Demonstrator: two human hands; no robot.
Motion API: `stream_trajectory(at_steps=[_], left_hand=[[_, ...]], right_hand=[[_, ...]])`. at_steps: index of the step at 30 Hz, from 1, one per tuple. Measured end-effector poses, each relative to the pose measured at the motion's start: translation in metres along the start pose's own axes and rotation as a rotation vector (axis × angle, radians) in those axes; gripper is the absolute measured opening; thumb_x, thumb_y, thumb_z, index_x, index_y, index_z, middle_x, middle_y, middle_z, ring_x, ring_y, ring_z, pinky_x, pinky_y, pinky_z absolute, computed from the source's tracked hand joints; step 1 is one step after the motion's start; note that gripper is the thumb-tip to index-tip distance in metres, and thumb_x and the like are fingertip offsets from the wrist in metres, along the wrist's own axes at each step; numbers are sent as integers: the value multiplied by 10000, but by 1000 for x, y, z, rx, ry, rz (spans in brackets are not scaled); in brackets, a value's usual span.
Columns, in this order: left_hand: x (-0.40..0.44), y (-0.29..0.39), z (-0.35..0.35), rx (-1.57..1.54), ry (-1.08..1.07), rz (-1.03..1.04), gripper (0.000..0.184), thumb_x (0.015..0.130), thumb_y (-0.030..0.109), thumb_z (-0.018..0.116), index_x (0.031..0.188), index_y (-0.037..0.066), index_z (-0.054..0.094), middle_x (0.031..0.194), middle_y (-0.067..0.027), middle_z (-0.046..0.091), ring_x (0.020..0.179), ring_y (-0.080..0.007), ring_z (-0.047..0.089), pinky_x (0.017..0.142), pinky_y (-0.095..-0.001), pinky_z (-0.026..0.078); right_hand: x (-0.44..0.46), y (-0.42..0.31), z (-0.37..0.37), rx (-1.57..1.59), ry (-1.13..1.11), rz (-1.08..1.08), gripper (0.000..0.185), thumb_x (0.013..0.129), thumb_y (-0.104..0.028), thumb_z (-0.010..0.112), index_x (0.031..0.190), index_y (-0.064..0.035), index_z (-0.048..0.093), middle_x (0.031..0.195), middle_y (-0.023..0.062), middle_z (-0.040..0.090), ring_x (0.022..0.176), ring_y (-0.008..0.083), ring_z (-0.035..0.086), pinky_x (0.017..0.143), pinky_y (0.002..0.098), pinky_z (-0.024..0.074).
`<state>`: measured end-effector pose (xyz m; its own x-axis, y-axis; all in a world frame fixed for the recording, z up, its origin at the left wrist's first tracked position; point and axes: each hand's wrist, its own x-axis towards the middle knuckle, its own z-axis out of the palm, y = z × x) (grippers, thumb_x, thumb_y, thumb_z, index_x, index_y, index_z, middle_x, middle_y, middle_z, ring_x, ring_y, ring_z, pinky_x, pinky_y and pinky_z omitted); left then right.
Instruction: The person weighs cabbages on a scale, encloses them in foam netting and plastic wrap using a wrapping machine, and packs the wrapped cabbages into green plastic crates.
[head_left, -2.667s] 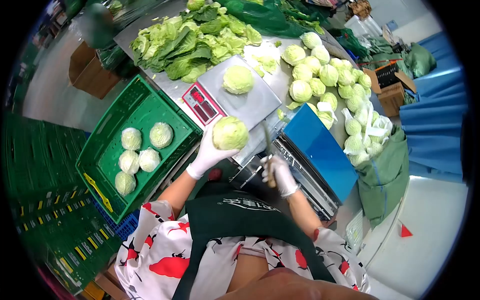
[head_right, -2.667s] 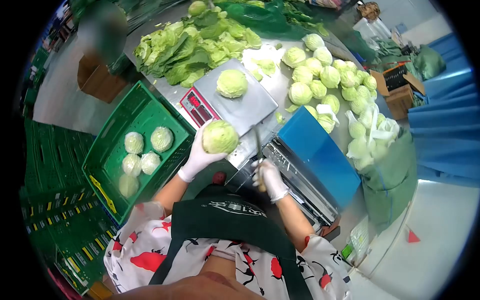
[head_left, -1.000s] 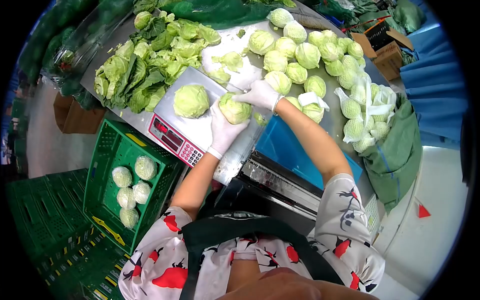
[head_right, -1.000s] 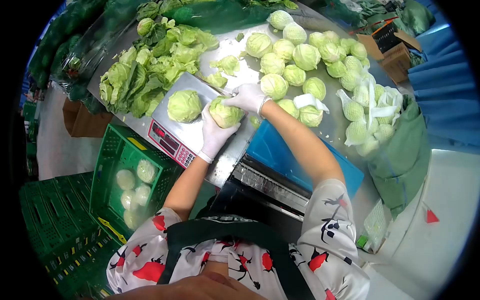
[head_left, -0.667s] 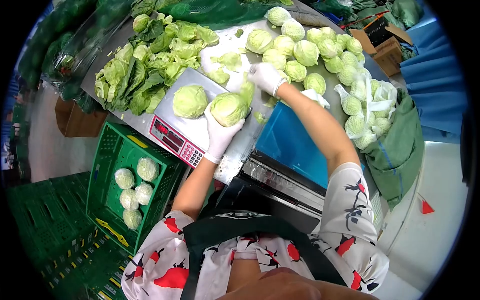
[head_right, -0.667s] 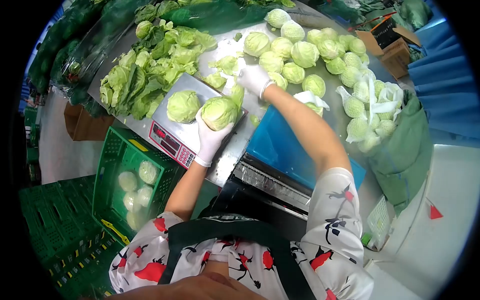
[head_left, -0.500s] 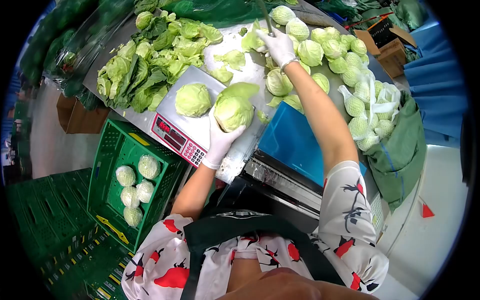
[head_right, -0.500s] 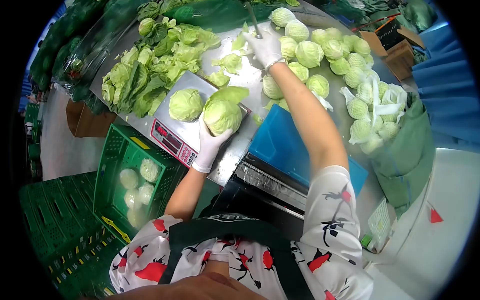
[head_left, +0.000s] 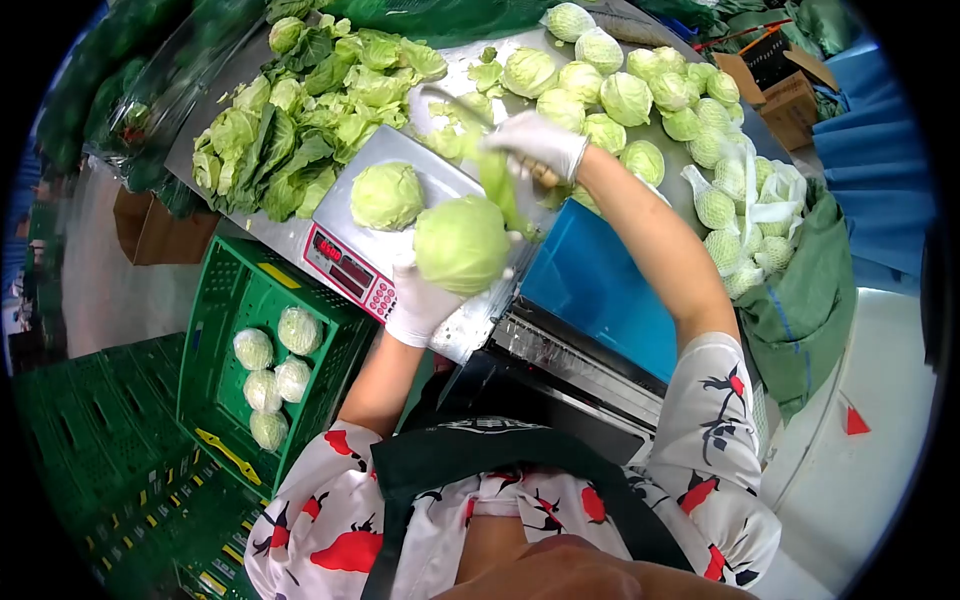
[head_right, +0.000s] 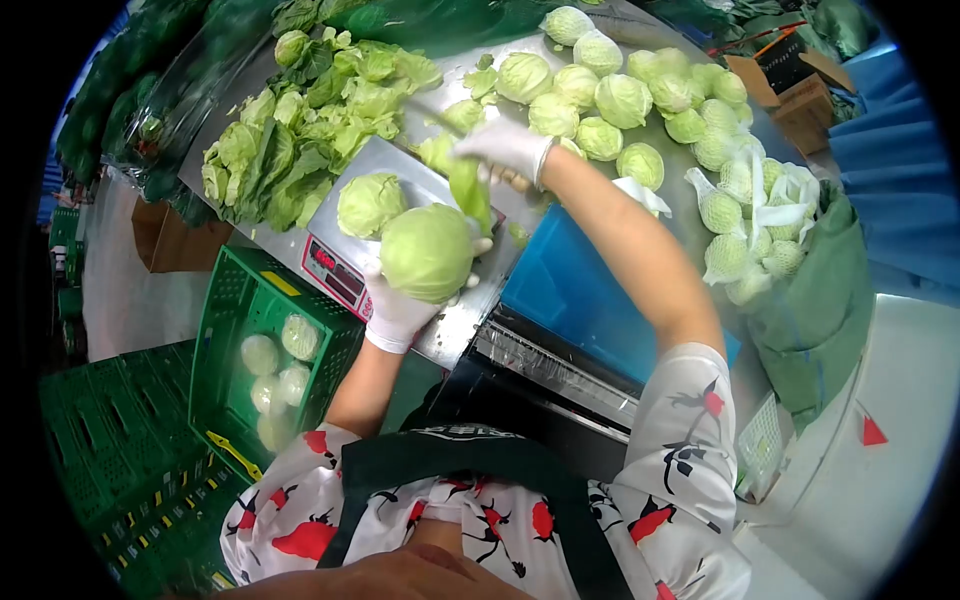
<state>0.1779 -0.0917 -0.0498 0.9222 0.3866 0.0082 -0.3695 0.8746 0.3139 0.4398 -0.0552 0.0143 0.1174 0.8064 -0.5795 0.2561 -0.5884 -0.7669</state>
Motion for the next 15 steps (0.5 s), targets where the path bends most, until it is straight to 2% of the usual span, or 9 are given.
stream_trajectory(at_steps=[1,3,4,6,7,9,11,14,15], left_hand=[[1,1,-2,-180,-98,-63,993,761,610,622,1520,75,271,1521,-234,330,1366,-408,399,956,-498,518],[-3,-1,15,-364,70,-39,962,793,689,531,1521,107,295,1530,-254,308,1349,-434,403,781,-439,561],[-4,-3,11,-417,17,-29,972,783,660,554,1519,85,285,1523,-246,323,1334,-434,421,790,-461,566],[-7,-6,-1,-524,-88,-11,996,763,600,601,1515,40,265,1509,-231,353,1306,-436,455,810,-506,578],[-10,-6,2,-454,15,42,997,748,556,655,1511,41,273,1504,-215,368,1311,-406,464,955,-532,512],[-14,2,-2,-104,67,62,1013,723,519,701,1515,54,274,1504,-200,376,1324,-378,460,1039,-519,447],[-20,5,5,142,168,122,1076,676,375,797,1538,63,234,1485,-170,404,1337,-311,458,1119,-449,377],[-22,16,10,890,215,224,1132,665,278,826,1556,43,167,1458,-164,418,1343,-283,445,1132,-413,351],[-21,18,9,1048,180,314,1158,663,191,835,1561,23,124,1435,-169,426,1329,-266,449,1126,-399,349]], right_hand=[[4,-2,-6,-4,134,-47,475,839,-476,737,979,-28,667,617,13,614,430,54,509,376,218,382],[18,-6,-16,-82,333,-147,541,829,-499,727,1047,-11,641,701,40,666,455,57,523,398,225,414],[28,-2,-17,-137,416,-213,612,806,-544,696,1050,16,657,806,141,711,594,193,648,522,336,515],[67,26,-17,-312,628,-323,625,815,-508,683,1127,32,644,921,225,713,822,340,699,754,412,549],[80,40,-14,-361,582,-222,599,823,-474,670,1142,32,643,944,241,706,879,364,687,795,423,539],[99,64,-7,-462,487,-19,550,838,-406,645,1170,32,640,991,272,692,992,412,663,877,444,518],[104,94,12,-512,489,-17,511,846,-434,648,1095,11,679,965,234,709,910,400,677,841,432,528],[115,130,27,-623,439,16,512,861,-456,641,1084,2,691,989,226,712,866,343,700,807,410,538],[91,117,32,-364,413,-43,510,888,-427,632,1165,0,657,1052,192,704,929,292,685,845,382,526]])
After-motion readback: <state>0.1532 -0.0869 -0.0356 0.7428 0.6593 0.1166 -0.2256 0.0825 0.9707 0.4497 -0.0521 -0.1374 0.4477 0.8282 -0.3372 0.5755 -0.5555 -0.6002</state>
